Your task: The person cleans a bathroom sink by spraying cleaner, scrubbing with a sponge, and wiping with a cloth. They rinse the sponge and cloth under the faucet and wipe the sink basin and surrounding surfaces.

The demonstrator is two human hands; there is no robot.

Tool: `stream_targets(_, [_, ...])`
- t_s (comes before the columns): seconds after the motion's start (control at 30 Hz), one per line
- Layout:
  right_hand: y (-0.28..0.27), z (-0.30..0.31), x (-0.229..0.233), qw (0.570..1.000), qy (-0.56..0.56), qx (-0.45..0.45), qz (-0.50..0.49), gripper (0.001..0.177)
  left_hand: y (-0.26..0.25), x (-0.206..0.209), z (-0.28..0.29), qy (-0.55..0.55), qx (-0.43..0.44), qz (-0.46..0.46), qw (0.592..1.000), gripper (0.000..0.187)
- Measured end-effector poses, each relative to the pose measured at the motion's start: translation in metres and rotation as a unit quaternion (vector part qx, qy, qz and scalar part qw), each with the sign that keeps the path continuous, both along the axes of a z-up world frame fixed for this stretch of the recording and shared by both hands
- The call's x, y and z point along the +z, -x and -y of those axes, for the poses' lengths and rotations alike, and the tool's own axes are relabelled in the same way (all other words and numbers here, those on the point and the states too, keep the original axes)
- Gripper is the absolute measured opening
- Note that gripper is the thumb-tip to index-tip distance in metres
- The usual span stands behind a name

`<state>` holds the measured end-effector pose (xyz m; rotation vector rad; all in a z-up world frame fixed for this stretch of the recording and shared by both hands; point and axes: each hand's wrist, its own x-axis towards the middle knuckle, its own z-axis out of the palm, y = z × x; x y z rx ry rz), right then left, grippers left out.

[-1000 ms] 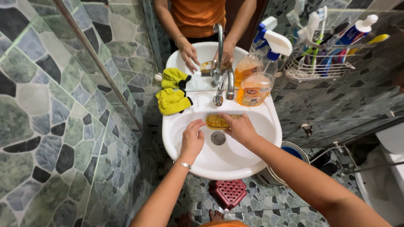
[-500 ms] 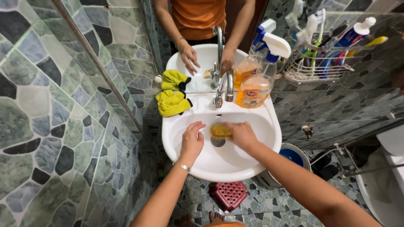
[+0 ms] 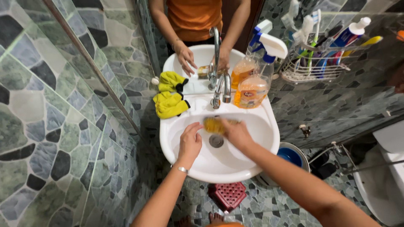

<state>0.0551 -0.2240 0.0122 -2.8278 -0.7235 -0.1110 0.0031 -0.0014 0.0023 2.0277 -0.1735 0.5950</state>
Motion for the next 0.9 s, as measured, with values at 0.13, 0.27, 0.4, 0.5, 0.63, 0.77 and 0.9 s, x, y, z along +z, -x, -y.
stream_targets(0.13, [-0.005,0.01,0.004,1.0,0.026,-0.003,-0.011,0.06,0.002,0.001,-0.001,0.007,-0.007,-0.001,1.0,0.034])
stream_targets(0.27, [0.006,0.001,0.008,0.994,-0.059,0.077,0.044,0.062,0.002,0.0,0.0,0.005,-0.004,0.003,1.0,0.035])
stream_targets(0.4, [-0.001,-0.004,0.019,1.0,0.024,0.002,0.01,0.061,0.002,-0.003,0.001,0.002,-0.01,0.009,1.0,0.037])
stream_targets(0.5, [0.001,-0.003,0.026,0.999,0.02,0.038,0.02,0.068,0.0,-0.001,0.0,0.01,-0.006,0.015,1.0,0.036])
stream_targets(0.63, [-0.011,0.002,0.028,0.999,0.01,0.043,0.01,0.068,-0.001,-0.001,-0.001,0.01,-0.007,0.013,1.0,0.037])
stream_targets(0.77, [-0.028,0.011,0.005,0.98,0.166,-0.009,-0.106,0.064,0.0,-0.005,0.0,0.002,0.003,0.002,1.0,0.036])
stream_targets(0.9, [-0.048,0.027,-0.016,0.985,0.054,-0.004,-0.162,0.074,-0.002,-0.011,0.002,0.007,-0.002,-0.013,1.0,0.036])
